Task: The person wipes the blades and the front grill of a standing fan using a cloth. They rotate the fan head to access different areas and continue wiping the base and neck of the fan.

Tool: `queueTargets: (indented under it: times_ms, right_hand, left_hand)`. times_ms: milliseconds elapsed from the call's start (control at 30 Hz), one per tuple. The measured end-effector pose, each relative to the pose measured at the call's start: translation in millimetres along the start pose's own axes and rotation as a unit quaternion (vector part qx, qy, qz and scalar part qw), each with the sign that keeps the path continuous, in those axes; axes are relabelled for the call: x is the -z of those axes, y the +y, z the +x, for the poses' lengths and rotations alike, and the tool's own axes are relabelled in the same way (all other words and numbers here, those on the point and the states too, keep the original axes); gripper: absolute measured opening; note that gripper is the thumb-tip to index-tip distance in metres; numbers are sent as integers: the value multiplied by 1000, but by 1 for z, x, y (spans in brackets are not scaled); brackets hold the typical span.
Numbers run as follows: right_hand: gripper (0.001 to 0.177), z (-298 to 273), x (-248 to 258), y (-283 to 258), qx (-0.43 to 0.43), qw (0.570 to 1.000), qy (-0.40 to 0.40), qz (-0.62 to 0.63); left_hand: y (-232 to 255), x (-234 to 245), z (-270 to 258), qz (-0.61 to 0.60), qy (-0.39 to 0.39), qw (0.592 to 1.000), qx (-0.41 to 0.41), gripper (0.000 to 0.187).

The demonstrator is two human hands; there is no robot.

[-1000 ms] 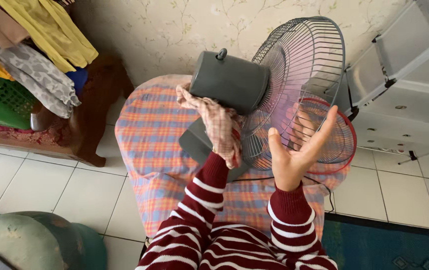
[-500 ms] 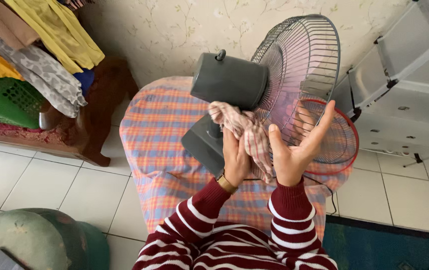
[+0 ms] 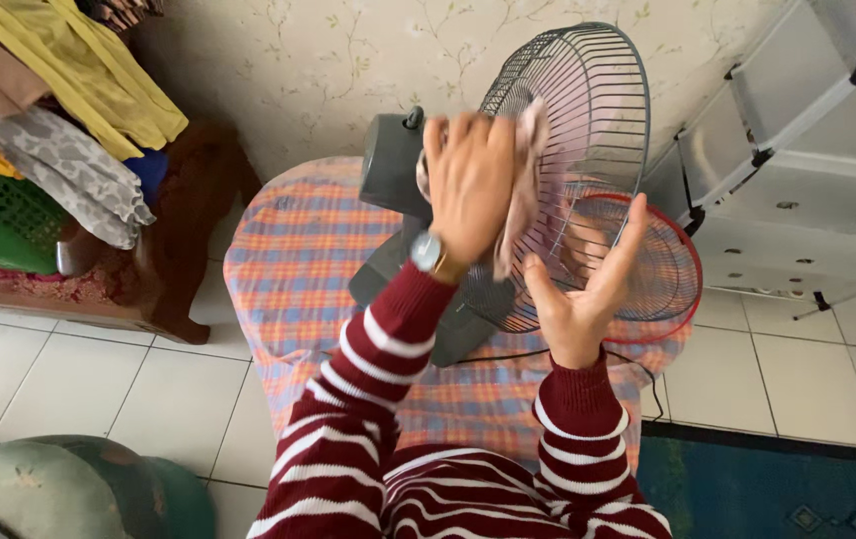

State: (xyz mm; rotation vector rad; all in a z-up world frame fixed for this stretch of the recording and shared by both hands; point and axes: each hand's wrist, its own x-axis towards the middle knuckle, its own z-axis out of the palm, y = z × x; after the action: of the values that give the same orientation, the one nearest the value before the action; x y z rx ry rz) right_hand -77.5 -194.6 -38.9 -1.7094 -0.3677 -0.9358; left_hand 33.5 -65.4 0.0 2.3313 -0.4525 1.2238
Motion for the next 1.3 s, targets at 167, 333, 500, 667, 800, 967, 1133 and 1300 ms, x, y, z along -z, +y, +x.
queueTargets:
  times_ms: [167, 333, 500, 667, 800, 967, 1133, 1300]
  right_hand:
    - [107, -7, -1, 4, -27, 1000, -1, 13]
    - [111, -12, -4, 5, -60, 998, 19, 14]
    - [105, -19, -13, 4, 7, 999, 31, 17]
    - [105, -18, -14, 2, -12, 999, 39, -2]
    - [102, -16, -14, 1, -3, 999, 34, 9]
    - [101, -14, -14, -1, -15, 999, 33, 28]
    - [104, -10, -11, -3, -19, 999, 36, -15]
    - [99, -4, -10, -3, 74, 996, 19, -51]
  left_hand:
    - [-23, -56, 59, 163, -12, 987, 8, 9]
    - [-28, -85, 73, 257, -21, 965, 38, 9]
    - [-11, -56, 48, 200, -88, 976, 29, 6]
    - [2, -15, 17, 116, -10, 991, -59, 21]
    - [4, 9, -11, 41, -1, 994, -104, 30]
    - [-6, 28, -47, -16, -31, 991, -131, 35]
    - [-6, 40, -85, -85, -40, 991, -97, 35]
    - [-11, 38, -110, -170, -50, 984, -22, 42]
